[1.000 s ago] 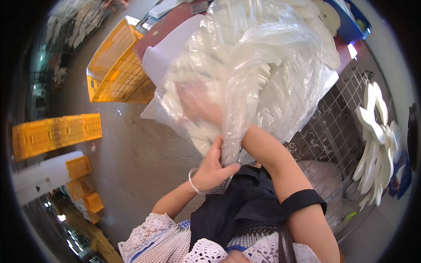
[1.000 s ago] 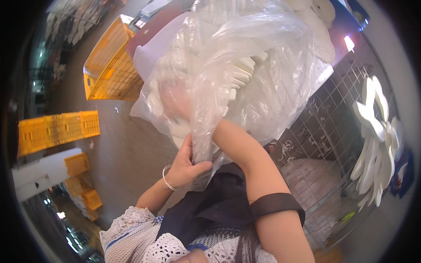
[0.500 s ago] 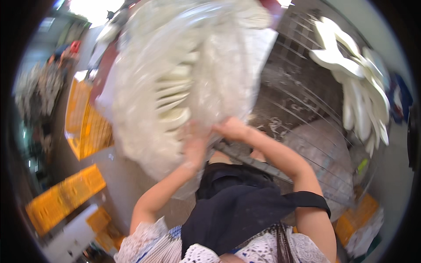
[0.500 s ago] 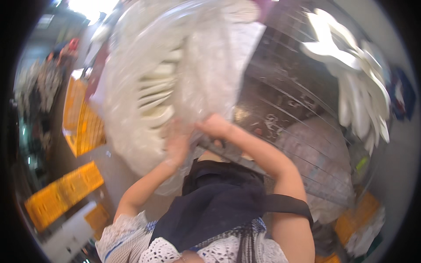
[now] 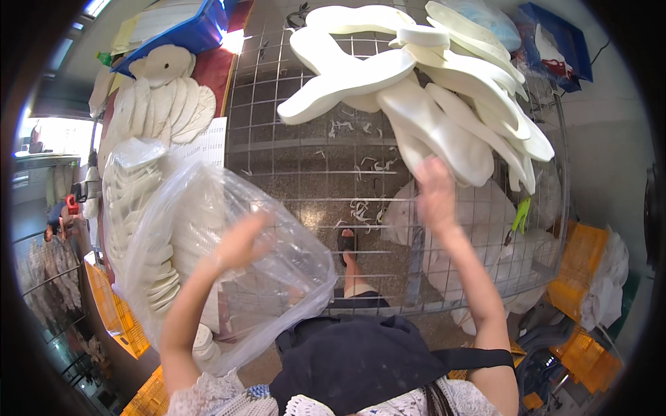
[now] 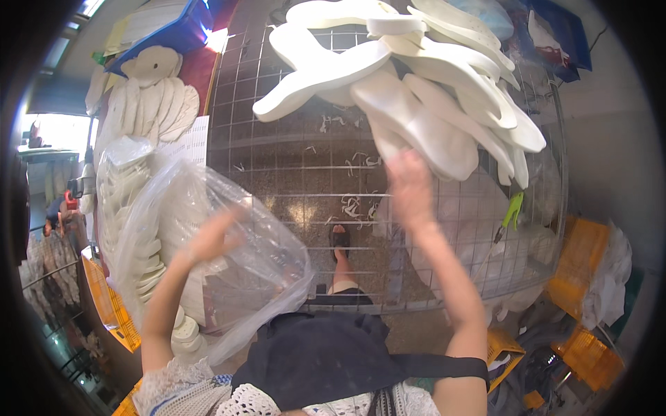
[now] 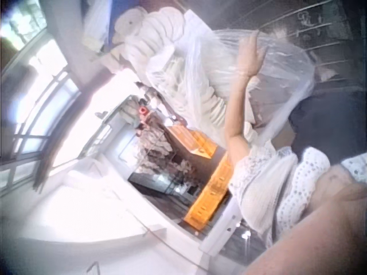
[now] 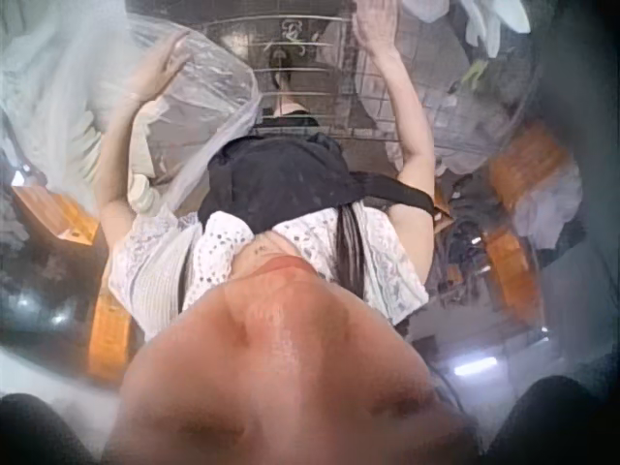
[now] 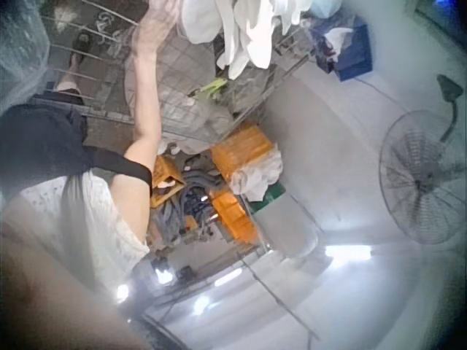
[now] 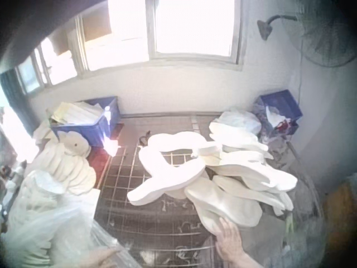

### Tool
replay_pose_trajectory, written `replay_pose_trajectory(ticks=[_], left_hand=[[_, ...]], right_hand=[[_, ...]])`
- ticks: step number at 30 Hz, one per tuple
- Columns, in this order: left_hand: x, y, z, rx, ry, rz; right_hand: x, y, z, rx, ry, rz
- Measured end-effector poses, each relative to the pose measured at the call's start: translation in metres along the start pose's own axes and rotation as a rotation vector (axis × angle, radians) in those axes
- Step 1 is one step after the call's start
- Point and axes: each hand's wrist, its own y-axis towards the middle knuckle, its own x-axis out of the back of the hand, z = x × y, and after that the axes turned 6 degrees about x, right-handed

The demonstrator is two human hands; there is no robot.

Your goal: The person unpacks white shoe insoles from a plastic bag, places them on a wire rack, then repacks them into the bag. The person writes on a document with a pen and moves the bag across the room.

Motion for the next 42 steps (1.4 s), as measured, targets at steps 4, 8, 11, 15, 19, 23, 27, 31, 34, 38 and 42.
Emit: replay_pose_trajectory(ticks=[4, 8, 11, 15, 19, 23, 27, 31, 34, 38, 42], left_hand=[[0.092, 0.224, -0.035, -0.192, 0.183, -0.792], [0.09, 0.32, -0.037, 0.164, 0.064, -0.296], [0.036, 0.297, -0.054, 0.105, 0.044, -0.371], [-0.071, 0.197, -0.078, 0.49, -1.121, -0.244], [-0.115, 0.094, -0.041, 0.505, -1.732, -0.492], [-0.125, 0.032, -0.016, 0.546, -1.935, -0.034], [-0.134, 0.022, -0.053, 0.69, -1.392, 0.081], [-0.143, 0.049, -0.136, 0.508, -0.917, -0.241], [-0.144, 0.069, -0.188, 0.402, -0.512, -0.252], [-0.136, 0.083, -0.19, 0.399, -0.325, -0.24], [-0.127, 0.106, -0.119, 0.538, -1.027, -0.079]], right_hand=[[0.033, 0.019, -0.124, -0.059, -0.026, 0.345], [0.091, 0.028, -0.144, -0.115, 0.099, 0.354], [0.126, 0.035, -0.133, -0.305, 0.209, 0.256], [0.143, 0.036, -0.111, -0.417, 0.408, 0.085], [0.115, 0.058, -0.083, -0.126, 0.778, 0.147], [0.024, 0.117, -0.056, -0.108, 0.789, -0.045], [-0.089, 0.183, -0.04, -0.044, 0.377, -0.032], [-0.126, 0.253, -0.028, -0.115, -0.13, 0.447], [-0.09, 0.277, -0.03, -0.085, 0.45, 0.603], [-0.006, 0.217, -0.076, 0.09, 0.121, -0.321], [0.067, 0.161, -0.123, -0.613, -0.559, -0.007]])
